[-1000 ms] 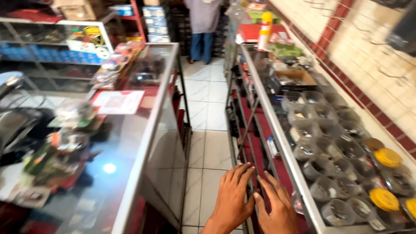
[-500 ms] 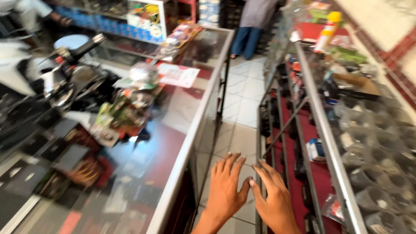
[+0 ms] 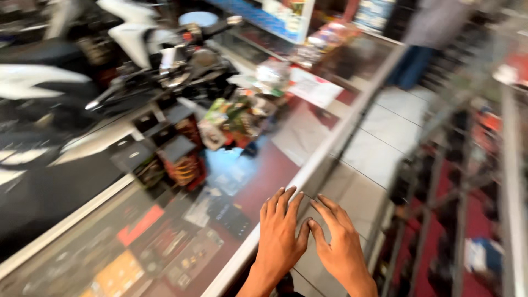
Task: The person removes various motorcycle parts from their packaging and places them into partitioned plastic bins and onto a display rack on a wall.
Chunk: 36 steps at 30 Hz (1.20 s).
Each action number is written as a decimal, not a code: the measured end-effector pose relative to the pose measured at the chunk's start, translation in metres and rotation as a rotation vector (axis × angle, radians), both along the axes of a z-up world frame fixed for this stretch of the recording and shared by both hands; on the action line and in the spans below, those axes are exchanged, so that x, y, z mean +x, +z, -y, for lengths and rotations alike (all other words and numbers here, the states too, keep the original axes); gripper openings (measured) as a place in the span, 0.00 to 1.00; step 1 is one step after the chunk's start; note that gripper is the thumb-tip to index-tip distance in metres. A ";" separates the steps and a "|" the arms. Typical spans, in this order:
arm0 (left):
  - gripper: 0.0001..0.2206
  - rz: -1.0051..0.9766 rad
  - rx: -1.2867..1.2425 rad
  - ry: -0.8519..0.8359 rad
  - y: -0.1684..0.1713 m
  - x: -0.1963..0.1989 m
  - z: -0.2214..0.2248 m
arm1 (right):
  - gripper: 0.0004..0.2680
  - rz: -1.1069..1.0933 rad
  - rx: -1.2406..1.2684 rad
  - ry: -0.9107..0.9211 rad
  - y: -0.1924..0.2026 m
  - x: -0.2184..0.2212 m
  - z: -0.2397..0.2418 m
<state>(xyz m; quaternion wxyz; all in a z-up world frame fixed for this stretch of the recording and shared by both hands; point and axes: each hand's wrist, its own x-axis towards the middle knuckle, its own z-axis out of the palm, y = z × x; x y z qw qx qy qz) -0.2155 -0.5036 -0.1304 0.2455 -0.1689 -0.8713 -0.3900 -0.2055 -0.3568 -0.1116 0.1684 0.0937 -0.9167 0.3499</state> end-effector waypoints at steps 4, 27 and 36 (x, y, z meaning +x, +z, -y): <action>0.28 0.002 -0.025 0.147 -0.006 -0.013 0.013 | 0.15 -0.025 -0.027 0.166 -0.011 -0.036 0.010; 0.11 -0.017 0.093 0.960 0.030 -0.042 0.174 | 0.14 -0.188 -0.104 1.057 0.037 -0.167 0.130; 0.50 0.052 0.057 0.960 0.008 -0.066 0.251 | 0.14 -0.439 -0.041 1.145 0.054 -0.178 0.207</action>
